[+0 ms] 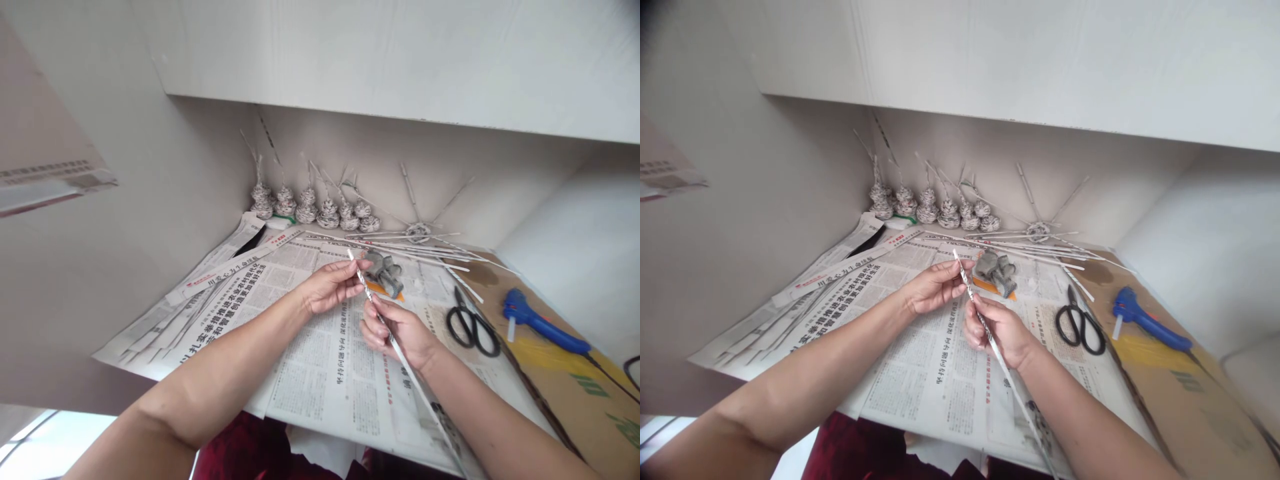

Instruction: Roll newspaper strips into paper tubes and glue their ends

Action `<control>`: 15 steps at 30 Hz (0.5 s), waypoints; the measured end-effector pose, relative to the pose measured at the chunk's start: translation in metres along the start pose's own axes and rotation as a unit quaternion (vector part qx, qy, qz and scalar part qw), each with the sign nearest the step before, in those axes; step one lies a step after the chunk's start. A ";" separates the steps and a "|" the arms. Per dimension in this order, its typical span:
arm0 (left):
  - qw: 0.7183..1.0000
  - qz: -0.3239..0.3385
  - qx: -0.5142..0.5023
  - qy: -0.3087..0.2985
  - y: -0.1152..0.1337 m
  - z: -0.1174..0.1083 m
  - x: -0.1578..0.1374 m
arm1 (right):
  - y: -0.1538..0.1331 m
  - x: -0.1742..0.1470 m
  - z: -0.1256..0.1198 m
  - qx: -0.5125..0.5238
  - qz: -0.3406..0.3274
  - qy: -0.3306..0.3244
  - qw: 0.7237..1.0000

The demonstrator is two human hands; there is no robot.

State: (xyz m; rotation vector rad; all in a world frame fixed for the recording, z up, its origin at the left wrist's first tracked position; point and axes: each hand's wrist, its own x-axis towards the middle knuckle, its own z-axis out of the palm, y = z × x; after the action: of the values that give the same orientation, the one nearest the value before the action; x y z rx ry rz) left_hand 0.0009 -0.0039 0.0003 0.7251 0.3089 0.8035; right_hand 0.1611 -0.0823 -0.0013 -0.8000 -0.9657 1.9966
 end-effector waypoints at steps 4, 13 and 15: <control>1.000 0.015 0.011 0.012 -0.001 -0.002 0.002 | 0.001 0.001 0.000 -0.048 -0.027 0.045 0.997; 0.999 0.016 0.032 0.035 -0.005 -0.003 0.004 | 0.003 0.001 0.000 -0.112 -0.038 0.060 0.991; 0.999 0.015 0.028 0.021 -0.005 -0.002 0.003 | 0.000 0.000 0.000 -0.049 -0.018 0.016 0.998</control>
State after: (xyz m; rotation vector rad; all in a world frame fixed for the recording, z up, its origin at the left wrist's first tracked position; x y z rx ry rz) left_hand 0.0046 -0.0028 -0.0044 0.7680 0.3606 0.8412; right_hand 0.1611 -0.0823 -0.0016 -0.8597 -1.0584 1.9112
